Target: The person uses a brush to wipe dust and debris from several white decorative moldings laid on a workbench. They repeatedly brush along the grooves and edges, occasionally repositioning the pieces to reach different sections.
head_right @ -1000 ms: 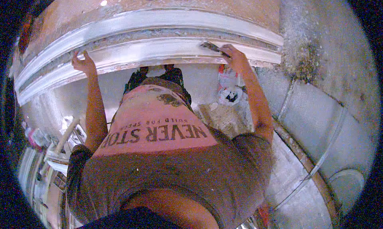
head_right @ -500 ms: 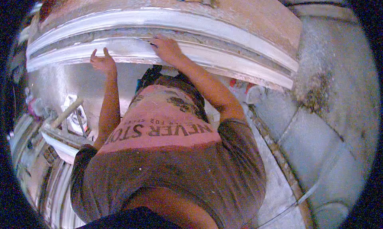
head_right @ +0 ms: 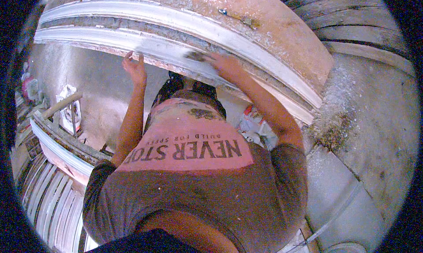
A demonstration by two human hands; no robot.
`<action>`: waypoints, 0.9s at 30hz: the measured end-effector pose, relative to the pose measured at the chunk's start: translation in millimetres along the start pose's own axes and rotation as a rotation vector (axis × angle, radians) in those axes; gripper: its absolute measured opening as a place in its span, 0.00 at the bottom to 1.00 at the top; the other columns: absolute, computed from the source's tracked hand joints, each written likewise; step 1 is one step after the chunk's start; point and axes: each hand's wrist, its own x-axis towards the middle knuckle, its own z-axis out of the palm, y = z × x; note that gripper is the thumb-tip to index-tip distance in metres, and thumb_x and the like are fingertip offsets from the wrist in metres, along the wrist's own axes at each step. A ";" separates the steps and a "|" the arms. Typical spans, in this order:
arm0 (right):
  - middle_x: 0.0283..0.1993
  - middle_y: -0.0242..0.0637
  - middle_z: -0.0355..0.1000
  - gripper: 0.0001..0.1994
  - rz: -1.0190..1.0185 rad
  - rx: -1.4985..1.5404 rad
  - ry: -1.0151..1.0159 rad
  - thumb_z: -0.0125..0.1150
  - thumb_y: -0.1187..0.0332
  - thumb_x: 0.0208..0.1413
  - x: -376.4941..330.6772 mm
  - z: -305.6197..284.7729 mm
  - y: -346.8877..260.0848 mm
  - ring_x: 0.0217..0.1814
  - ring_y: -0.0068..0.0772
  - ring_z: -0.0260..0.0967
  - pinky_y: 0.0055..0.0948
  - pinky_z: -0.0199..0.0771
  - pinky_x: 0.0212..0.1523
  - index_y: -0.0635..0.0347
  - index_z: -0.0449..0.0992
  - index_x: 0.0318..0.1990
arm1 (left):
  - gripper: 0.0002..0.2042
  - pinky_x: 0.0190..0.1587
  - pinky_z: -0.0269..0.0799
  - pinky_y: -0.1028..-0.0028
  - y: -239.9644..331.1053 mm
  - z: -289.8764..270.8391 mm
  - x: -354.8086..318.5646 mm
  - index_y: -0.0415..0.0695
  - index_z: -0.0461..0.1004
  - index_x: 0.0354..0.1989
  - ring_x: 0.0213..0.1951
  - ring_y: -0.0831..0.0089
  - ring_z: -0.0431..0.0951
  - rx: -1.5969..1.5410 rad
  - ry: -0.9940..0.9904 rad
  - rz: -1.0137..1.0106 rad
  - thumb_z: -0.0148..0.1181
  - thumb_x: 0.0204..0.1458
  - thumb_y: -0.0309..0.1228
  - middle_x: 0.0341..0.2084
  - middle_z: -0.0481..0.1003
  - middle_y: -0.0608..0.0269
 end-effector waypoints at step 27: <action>0.54 0.51 0.68 0.17 0.189 0.056 0.194 0.49 0.59 0.63 174.4 -14.5 -112.6 0.50 0.55 0.72 0.48 0.76 0.46 0.42 0.72 0.58 | 0.22 0.59 0.55 0.57 -56.1 -46.2 63.3 0.43 0.67 0.52 0.51 0.57 0.64 -0.156 -0.061 -0.120 0.66 0.48 0.31 0.47 0.67 0.53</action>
